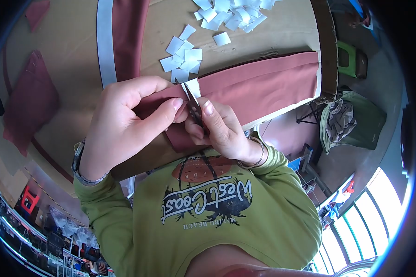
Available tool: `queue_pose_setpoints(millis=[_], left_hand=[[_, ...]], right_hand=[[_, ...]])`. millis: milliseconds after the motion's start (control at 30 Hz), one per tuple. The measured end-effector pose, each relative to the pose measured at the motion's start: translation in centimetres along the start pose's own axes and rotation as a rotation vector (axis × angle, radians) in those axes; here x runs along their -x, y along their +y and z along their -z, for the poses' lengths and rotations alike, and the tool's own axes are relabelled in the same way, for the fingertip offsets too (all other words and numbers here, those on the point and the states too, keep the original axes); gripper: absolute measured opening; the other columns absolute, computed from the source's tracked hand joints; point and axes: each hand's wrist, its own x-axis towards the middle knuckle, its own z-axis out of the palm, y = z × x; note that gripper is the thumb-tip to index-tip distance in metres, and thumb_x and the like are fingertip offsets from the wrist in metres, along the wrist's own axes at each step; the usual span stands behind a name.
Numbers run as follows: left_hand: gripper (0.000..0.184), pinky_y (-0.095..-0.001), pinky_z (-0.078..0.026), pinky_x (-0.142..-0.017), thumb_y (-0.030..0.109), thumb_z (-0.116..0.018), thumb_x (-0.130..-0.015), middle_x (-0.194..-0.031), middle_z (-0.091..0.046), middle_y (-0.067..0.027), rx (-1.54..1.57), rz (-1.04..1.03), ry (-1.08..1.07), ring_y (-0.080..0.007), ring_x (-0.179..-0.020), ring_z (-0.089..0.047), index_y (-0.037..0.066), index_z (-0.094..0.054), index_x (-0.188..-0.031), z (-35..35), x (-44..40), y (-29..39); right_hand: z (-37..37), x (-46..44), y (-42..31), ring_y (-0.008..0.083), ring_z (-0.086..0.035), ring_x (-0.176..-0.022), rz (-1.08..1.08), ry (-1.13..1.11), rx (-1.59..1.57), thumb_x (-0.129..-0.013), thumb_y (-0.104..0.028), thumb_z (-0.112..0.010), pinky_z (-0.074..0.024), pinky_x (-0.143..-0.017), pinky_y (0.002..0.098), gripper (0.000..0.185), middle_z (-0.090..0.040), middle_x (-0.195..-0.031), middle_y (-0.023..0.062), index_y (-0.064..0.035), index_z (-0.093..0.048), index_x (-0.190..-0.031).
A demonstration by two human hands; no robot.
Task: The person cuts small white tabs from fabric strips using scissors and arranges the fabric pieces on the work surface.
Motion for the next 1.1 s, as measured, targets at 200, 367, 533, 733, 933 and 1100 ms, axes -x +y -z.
queue_pose_setpoints(millis=[200, 367, 533, 733, 933, 1100], left_hand=[[0.008, -0.0183, -0.041, -0.056, 0.003, -0.054, -0.077, -0.068, -0.062, -0.0056, -0.021, 0.01, -0.008, -0.0088, -0.059, -0.051, -0.004, -0.057, -0.074, 0.1, 0.0, 0.2], [0.008, -0.0181, -0.04, -0.055, 0.003, -0.055, -0.077, -0.066, -0.061, -0.0043, 0.015, 0.001, -0.011, -0.0082, -0.057, -0.048, -0.004, -0.057, -0.074, 0.1, 0.0, -0.2], [0.008, -0.0147, -0.031, -0.046, 0.002, -0.052, -0.08, -0.06, -0.054, -0.0006, -0.068, -0.088, -0.012, -0.004, -0.049, -0.041, -0.003, -0.058, -0.08, 0.1, 0.0, -0.8], [0.009, -0.0178, -0.034, -0.046, 0.004, -0.055, -0.078, -0.062, -0.056, -0.0019, -0.211, -0.091, -0.015, -0.0066, -0.049, -0.043, -0.002, -0.057, -0.085, 0.1, 0.8, -0.5], [0.03, -0.0246, -0.041, -0.051, 0.005, -0.066, -0.068, -0.067, -0.06, -0.0059, -0.618, -0.084, -0.019, -0.0144, -0.051, -0.053, 0.002, -0.055, -0.096, 0.9, 3.2, -0.8], [0.046, -0.0302, -0.042, -0.056, 0.013, -0.074, -0.053, -0.07, -0.062, -0.0081, -0.885, 0.104, -0.343, -0.0253, -0.055, -0.055, 0.004, -0.056, -0.095, 4.0, 7.6, -0.9]], right_hand=[[0.2, -0.1, 0.4, 0.0059, -0.033, -0.047, 0.053, -0.024, 0.01, -0.097, -0.027, -0.03, -0.0295, -0.046, 0.0159, 0.037, -0.038, -0.056, -0.0025, 0.0035, -0.052, -0.095], [0.2, -0.1, 0.6, 0.0056, -0.033, -0.048, 0.064, -0.028, 0.002, -0.097, -0.027, -0.031, -0.0296, -0.046, 0.016, 0.037, -0.039, -0.057, -0.0023, 0.0027, -0.053, -0.094], [0.5, -0.1, 0.4, 0.0055, -0.034, -0.05, 0.025, -0.054, 0.014, -0.097, -0.026, -0.032, -0.0296, -0.046, 0.0163, 0.035, -0.039, -0.058, -0.0023, 0.0016, -0.053, -0.093], [0.1, -0.2, 0.0, 0.006, -0.035, -0.052, 0.148, 0.049, 0.003, -0.094, -0.019, -0.041, -0.0297, -0.047, 0.0171, 0.023, -0.039, -0.059, -0.0025, -0.0012, -0.055, -0.089], [0.1, 0.1, 0.0, 0.0106, -0.039, -0.055, 0.424, -0.117, 0.49, -0.081, -0.004, -0.056, -0.0321, -0.05, 0.0192, 0.003, -0.044, -0.068, 0.0014, -0.0036, -0.059, -0.081], [2.2, 3.0, 0.2, 0.0146, -0.044, -0.058, 0.439, -0.368, 0.612, -0.071, -0.001, -0.062, -0.0352, -0.053, 0.0221, 0.004, -0.049, -0.078, 0.0036, -0.0043, -0.063, -0.073]])
